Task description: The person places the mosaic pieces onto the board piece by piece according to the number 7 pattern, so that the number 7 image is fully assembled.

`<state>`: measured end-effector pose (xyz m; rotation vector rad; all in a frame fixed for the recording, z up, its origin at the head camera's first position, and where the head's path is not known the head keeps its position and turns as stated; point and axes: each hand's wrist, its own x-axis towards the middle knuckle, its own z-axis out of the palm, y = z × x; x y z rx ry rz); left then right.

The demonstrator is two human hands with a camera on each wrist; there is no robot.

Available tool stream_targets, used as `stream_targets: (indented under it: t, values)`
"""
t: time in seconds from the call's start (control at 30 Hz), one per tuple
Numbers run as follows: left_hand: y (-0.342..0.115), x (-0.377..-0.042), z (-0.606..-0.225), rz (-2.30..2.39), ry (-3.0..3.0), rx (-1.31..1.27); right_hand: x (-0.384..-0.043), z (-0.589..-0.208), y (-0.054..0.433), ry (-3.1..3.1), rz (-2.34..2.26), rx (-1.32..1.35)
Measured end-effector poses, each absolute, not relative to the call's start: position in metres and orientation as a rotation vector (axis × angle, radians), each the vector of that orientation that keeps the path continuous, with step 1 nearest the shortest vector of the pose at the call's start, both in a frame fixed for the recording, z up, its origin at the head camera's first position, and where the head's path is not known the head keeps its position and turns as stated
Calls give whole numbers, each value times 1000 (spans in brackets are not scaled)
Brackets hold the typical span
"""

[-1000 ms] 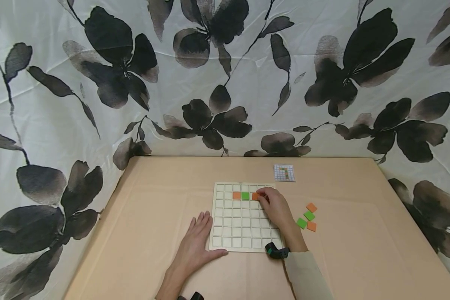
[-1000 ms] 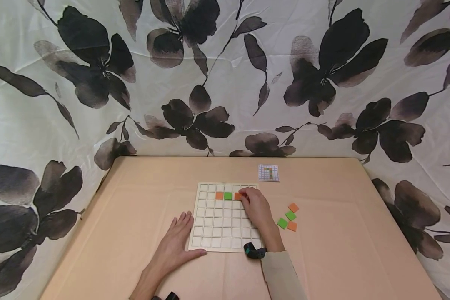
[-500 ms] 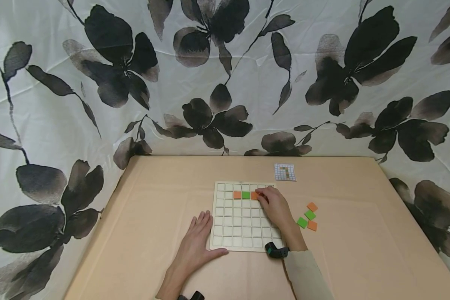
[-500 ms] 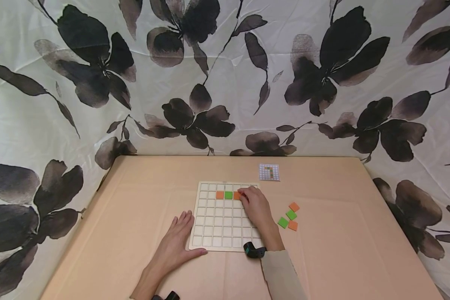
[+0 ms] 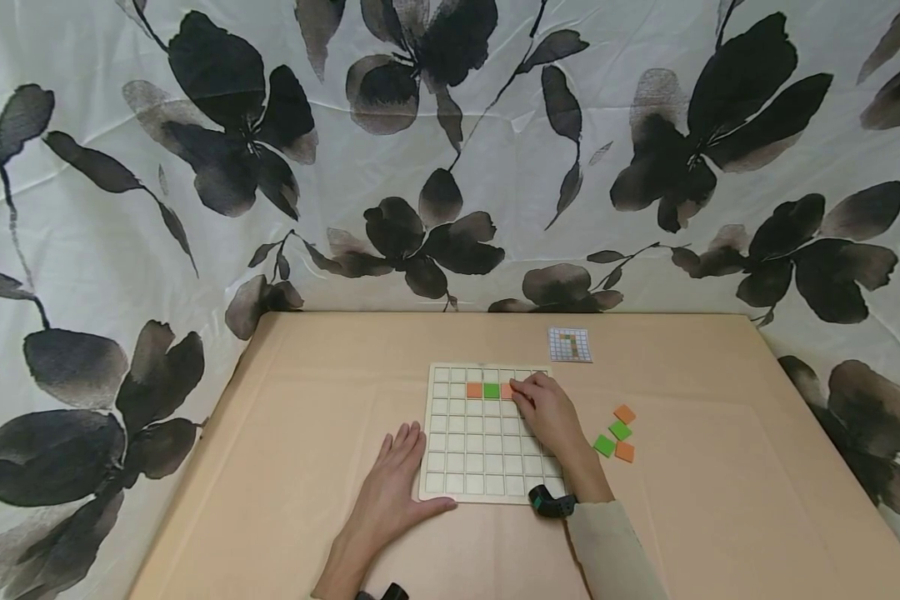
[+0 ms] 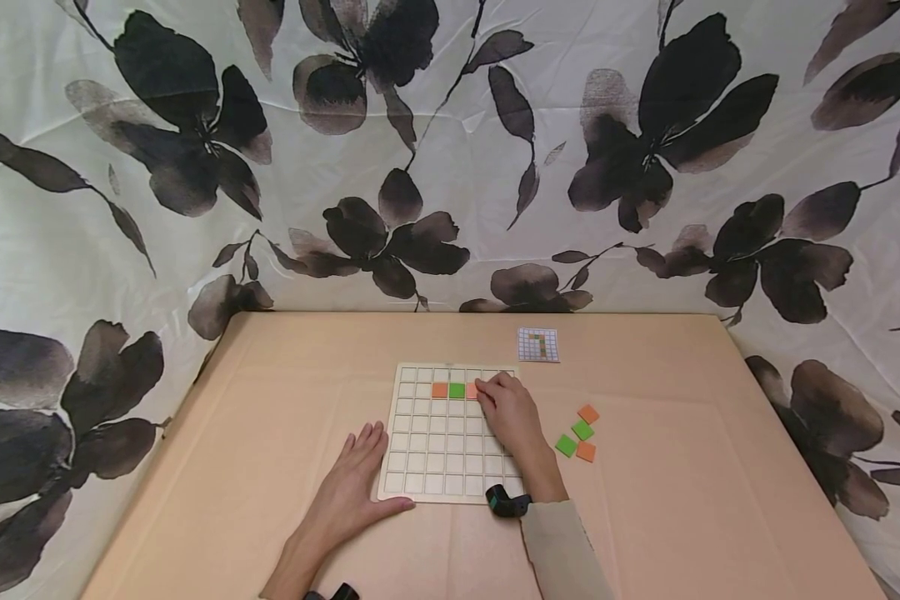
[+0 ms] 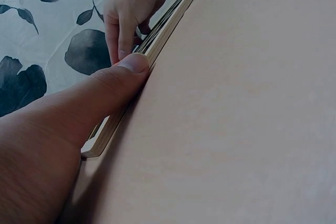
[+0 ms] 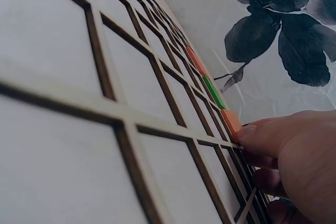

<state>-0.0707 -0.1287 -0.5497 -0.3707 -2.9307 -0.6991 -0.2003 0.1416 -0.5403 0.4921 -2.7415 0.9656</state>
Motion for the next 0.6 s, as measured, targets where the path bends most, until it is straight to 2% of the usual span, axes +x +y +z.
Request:
stream_targets:
  t: [0.6]
  values:
    - [-129, -70, -554, -668, -2910, -381, -200, -541, 142, -2763, 953, 499]
